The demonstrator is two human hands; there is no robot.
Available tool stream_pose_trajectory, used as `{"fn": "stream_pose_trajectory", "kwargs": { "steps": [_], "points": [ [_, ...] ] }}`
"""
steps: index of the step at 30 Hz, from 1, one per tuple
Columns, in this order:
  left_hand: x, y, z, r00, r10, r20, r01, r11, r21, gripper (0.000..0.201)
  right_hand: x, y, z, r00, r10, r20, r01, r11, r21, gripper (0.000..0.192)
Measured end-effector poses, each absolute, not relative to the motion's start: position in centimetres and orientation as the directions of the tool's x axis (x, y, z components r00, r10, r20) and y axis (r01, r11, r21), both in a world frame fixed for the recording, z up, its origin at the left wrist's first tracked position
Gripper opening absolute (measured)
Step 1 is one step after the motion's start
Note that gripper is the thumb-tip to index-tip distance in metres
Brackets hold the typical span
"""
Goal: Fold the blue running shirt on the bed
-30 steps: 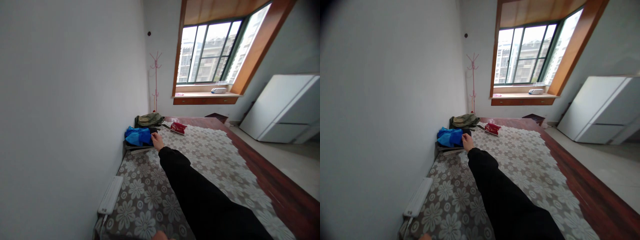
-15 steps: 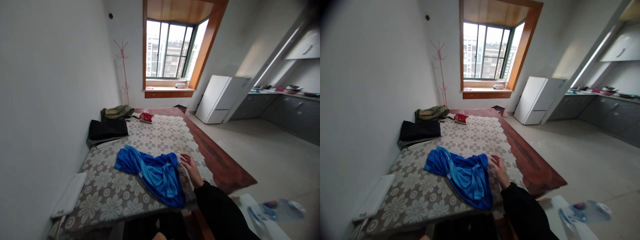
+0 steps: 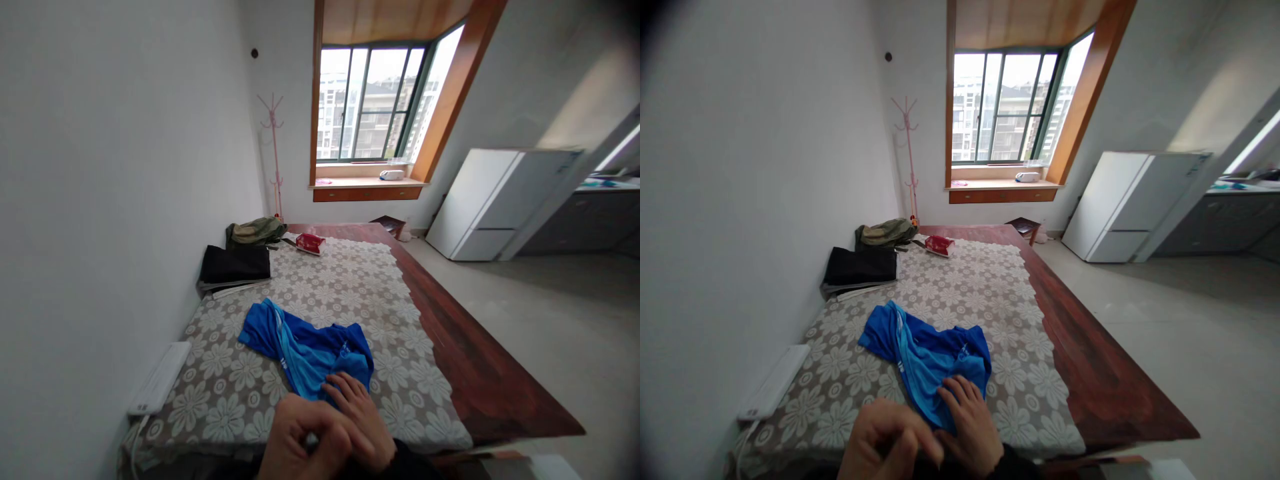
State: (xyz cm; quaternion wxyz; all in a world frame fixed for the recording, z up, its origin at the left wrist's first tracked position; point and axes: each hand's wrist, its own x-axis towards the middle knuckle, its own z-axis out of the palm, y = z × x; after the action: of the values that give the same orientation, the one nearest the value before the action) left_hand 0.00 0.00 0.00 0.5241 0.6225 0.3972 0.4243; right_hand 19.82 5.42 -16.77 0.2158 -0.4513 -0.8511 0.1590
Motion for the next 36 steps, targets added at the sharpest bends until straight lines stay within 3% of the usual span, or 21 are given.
{"fn": "stream_pose_trajectory", "kwargs": {
  "steps": [3,5,7,10,16,20,23,25,27,29,33,36],
  "points": [
    [-2.7,6.1,-3.9,0.269,0.940,0.210,0.451,-0.316,0.835,0.033,20.8,5.7,-17.2,-0.487,0.831,0.268,0.670,0.553,-0.495,0.027],
    [-5.7,10.0,-6.5,0.389,0.896,0.214,0.628,-0.427,0.650,0.050,21.6,5.9,-16.5,-0.491,0.824,0.282,0.624,0.559,-0.547,0.026],
    [-8.4,13.2,-8.6,0.479,0.873,0.093,0.769,-0.468,0.435,0.076,22.3,6.2,-15.5,-0.498,0.823,0.275,0.597,0.555,-0.579,0.027],
    [-10.6,15.8,-9.6,0.537,0.844,0.002,0.811,-0.517,0.275,0.076,22.9,6.5,-14.5,-0.490,0.831,0.264,0.619,0.545,-0.565,0.025],
    [-11.1,15.7,-7.5,0.588,0.808,0.039,0.771,-0.574,0.275,0.035,24.3,7.1,-15.0,-0.361,0.884,0.296,0.753,0.464,-0.468,0.027],
    [-12.1,14.0,-6.2,0.613,0.789,0.037,0.752,-0.598,0.277,0.010,25.2,7.2,-14.5,-0.427,0.878,0.214,0.772,0.478,-0.419,0.018],
    [-12.7,12.4,-5.5,0.625,0.777,0.082,0.728,-0.617,0.299,0.014,26.2,7.2,-13.5,-0.537,0.832,0.136,0.757,0.547,-0.357,0.037],
    [-12.9,11.2,-5.1,0.633,0.766,0.113,0.708,-0.632,0.315,0.020,27.4,7.4,-12.4,-0.558,0.811,0.177,0.733,0.581,-0.352,0.051],
    [-12.9,9.8,-4.6,0.634,0.763,0.124,0.697,-0.634,0.335,0.025,28.6,7.6,-10.8,-0.549,0.801,0.239,0.704,0.597,-0.384,0.059],
    [-12.9,8.5,-4.2,0.628,0.772,0.100,0.702,-0.617,0.356,0.029,29.5,7.6,-8.8,-0.565,0.797,0.214,0.671,0.595,-0.442,0.050],
    [-13.5,6.1,-3.4,0.545,0.836,-0.063,0.771,-0.470,0.429,0.020,30.8,7.1,-4.5,-0.658,0.751,-0.051,0.609,0.490,-0.624,0.024],
    [-14.3,5.3,-2.7,0.485,0.844,-0.227,0.809,-0.335,0.483,0.021,32.2,7.5,-1.9,-0.690,0.681,-0.246,0.614,0.371,-0.697,0.017]
  ]
}}
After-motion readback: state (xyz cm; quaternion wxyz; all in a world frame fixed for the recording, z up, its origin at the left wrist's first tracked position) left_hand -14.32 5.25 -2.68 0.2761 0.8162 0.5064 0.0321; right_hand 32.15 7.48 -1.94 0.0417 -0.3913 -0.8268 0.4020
